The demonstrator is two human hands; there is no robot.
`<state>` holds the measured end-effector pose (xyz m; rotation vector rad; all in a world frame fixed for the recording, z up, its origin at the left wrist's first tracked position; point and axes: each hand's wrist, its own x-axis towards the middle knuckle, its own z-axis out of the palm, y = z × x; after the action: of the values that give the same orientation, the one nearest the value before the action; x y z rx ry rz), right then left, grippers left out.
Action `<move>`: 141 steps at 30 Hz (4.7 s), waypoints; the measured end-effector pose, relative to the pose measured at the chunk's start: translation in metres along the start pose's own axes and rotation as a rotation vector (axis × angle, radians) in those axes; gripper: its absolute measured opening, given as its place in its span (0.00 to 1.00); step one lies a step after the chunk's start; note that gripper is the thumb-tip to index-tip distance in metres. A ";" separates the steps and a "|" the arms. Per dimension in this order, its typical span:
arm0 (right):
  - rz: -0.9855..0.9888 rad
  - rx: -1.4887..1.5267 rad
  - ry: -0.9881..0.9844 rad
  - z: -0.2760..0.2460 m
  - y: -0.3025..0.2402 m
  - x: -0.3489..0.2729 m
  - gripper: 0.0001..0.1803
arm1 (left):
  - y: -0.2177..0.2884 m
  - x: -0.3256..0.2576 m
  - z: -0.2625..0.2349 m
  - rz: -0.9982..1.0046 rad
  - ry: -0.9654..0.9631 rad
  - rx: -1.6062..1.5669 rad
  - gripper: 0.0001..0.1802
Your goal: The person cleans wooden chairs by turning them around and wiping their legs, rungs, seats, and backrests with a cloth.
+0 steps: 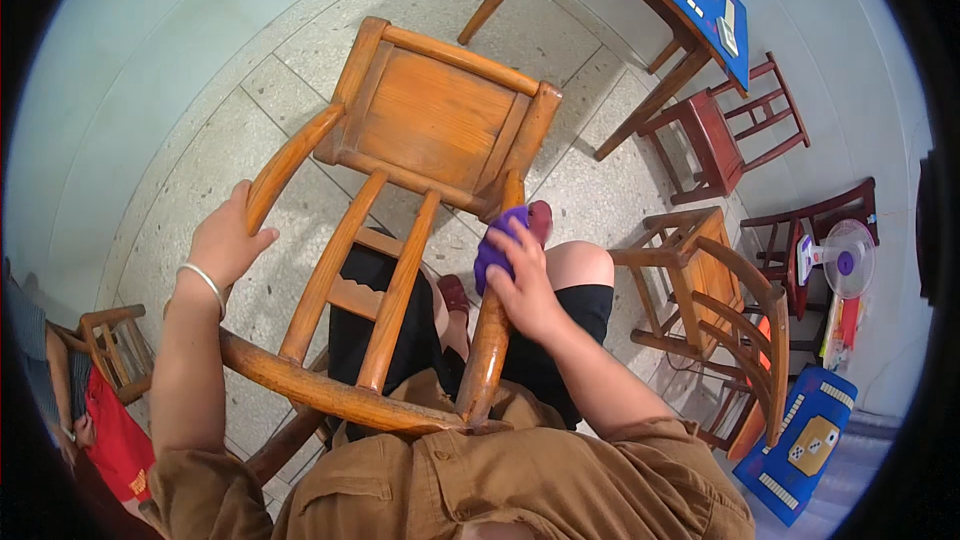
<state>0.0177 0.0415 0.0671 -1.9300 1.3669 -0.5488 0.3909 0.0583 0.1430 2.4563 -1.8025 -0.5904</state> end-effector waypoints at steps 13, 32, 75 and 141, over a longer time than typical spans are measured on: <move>0.842 0.752 0.209 0.021 0.113 0.123 0.18 | 0.001 0.069 0.032 -0.026 -0.190 0.035 0.29; 0.610 0.861 0.057 -0.079 -0.094 -0.077 0.24 | 0.019 0.081 0.012 0.003 -0.259 -0.009 0.22; -0.594 -0.501 -0.242 0.164 -0.017 0.246 0.20 | 0.018 0.101 0.018 -0.028 -0.303 -0.040 0.24; 0.237 -0.031 0.803 0.019 0.128 0.197 0.34 | 0.022 0.096 0.018 -0.038 -0.259 0.032 0.23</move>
<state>0.0187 -0.1626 -0.0510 -1.5791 2.0582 -1.2690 0.3897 -0.0338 0.1054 2.5404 -1.8655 -0.9286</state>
